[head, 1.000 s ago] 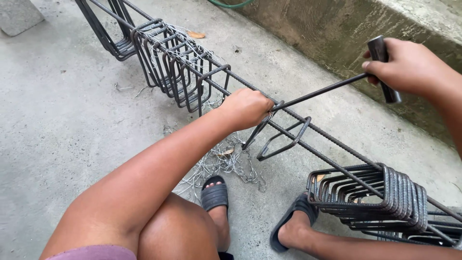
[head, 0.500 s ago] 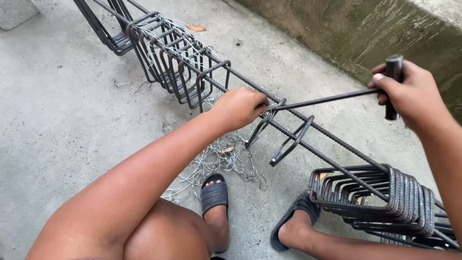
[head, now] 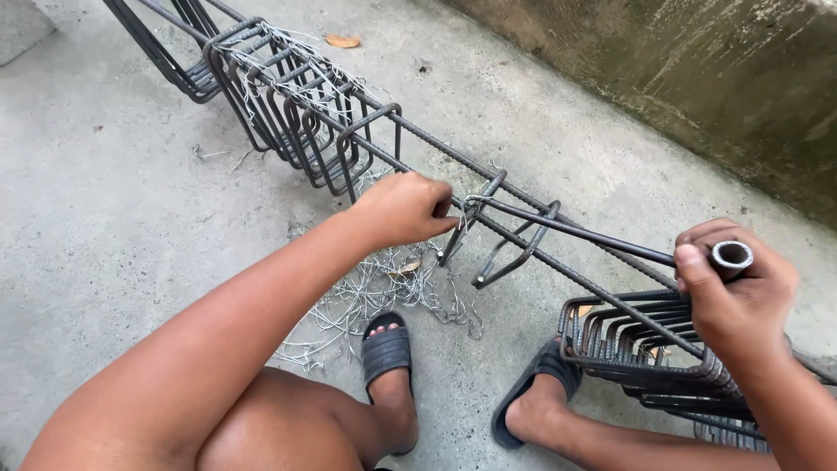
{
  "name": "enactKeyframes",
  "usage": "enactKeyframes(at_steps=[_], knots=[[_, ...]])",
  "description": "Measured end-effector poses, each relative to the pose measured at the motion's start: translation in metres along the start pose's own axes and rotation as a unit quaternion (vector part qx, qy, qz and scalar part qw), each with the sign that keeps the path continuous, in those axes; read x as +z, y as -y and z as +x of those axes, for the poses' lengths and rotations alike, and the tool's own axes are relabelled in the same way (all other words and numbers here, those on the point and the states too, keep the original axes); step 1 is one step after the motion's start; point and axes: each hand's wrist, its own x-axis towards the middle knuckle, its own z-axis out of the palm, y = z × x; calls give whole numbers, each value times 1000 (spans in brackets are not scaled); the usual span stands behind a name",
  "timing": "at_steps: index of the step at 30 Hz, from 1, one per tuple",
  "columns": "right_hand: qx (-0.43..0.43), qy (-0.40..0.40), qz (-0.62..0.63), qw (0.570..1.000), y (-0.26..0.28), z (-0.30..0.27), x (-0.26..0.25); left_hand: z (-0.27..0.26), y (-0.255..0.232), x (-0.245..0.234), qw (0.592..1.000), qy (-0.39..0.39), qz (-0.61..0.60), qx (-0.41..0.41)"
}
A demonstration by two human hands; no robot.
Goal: The person sits on the floor and uses a T-shaped rebar tying tool to twist and secure wire ties around the intersections of a rebar cage. They repeatedly wrap the wire, insert the tool, and rotate it to tighten the connections along the length of the structure.
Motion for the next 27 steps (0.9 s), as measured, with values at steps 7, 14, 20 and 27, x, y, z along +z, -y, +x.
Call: enactKeyframes(at_steps=[7,14,20,27], knots=[[-6,9,3,1000,-7,1,2,10,6,62,990,-16,-136,-43],[-24,9,16,1000,-8,6,3,10,-5,55,977,72,-186,-75],[-126,-5,-20,992,-7,-3,9,14,-6,60,982,13,-173,-69],[-151,-3,-30,988,2,-15,14,14,-10,57,986,37,-144,-69]])
